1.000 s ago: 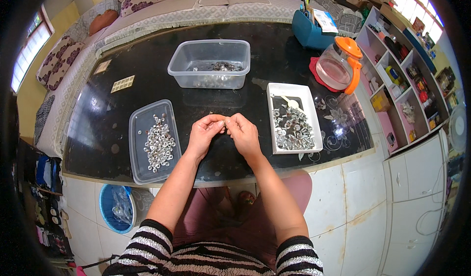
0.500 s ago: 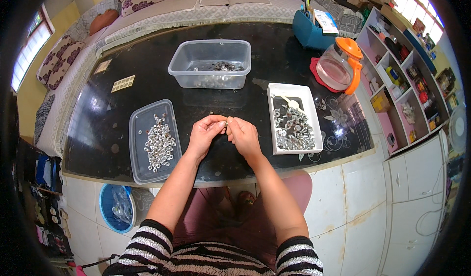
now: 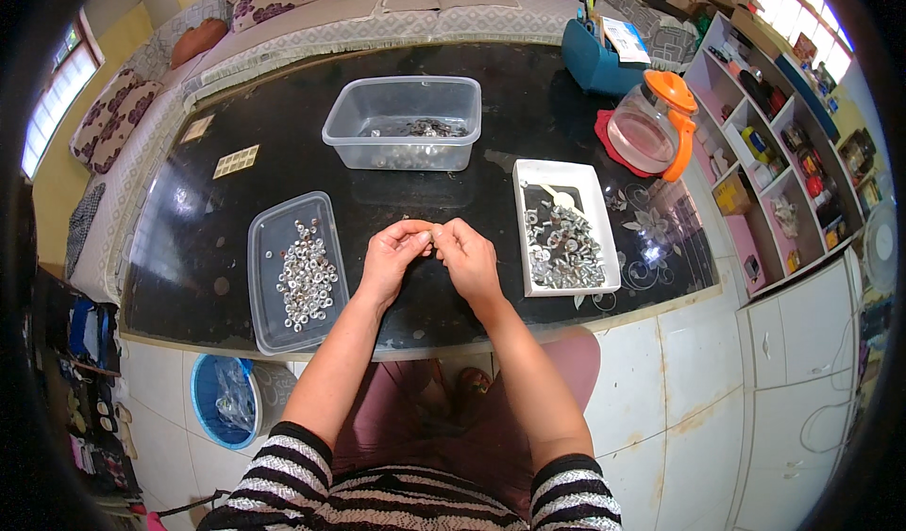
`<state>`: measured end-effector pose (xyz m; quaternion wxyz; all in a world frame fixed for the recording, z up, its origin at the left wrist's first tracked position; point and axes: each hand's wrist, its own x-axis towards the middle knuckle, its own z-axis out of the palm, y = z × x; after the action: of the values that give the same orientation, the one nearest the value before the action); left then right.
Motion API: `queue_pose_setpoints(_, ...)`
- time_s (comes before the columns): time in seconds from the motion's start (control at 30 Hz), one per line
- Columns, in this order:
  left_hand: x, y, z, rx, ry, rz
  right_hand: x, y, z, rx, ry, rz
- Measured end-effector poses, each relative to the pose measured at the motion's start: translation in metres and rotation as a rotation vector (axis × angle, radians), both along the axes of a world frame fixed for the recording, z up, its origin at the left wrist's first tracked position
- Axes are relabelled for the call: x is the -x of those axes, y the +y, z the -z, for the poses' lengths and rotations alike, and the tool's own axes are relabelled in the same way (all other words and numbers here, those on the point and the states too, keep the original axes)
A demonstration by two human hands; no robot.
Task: The person assembles small white and metal bead components by hand at a table, taking pieces from multiple containers and joining them together.
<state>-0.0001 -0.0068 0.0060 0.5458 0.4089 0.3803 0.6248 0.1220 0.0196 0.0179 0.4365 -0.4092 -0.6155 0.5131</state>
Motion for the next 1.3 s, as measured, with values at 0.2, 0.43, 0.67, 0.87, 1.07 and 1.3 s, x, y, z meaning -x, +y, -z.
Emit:
queue_pose_setpoints(0.2, -0.001, -0.001, -0.001, 0.003, -0.016, 0.009, -0.002, -0.001, -0.003, -0.015, 0.012, -0.034)
queue_pose_setpoints(0.43, -0.001, 0.0, -0.001, -0.016, 0.006, 0.005, -0.002, 0.001, 0.003, -0.099, -0.087, 0.003)
queue_pose_setpoints(0.67, 0.0, 0.001, 0.001, 0.009, -0.025, 0.017, 0.001, 0.001, 0.006, -0.137, -0.073, 0.034)
queue_pose_setpoints(0.87, 0.0, -0.001, -0.001, 0.002, -0.02, 0.007, -0.002, 0.0, -0.001, -0.027, -0.041, -0.013)
queue_pose_setpoints(1.07, 0.001, 0.001, 0.0, 0.013, -0.046, 0.008, 0.001, 0.002, 0.007, -0.199, -0.012, 0.014)
queue_pose_setpoints(1.3, -0.001, -0.001, -0.002, 0.0, -0.018, 0.015, -0.003, 0.0, -0.004, 0.062, -0.038, -0.064)
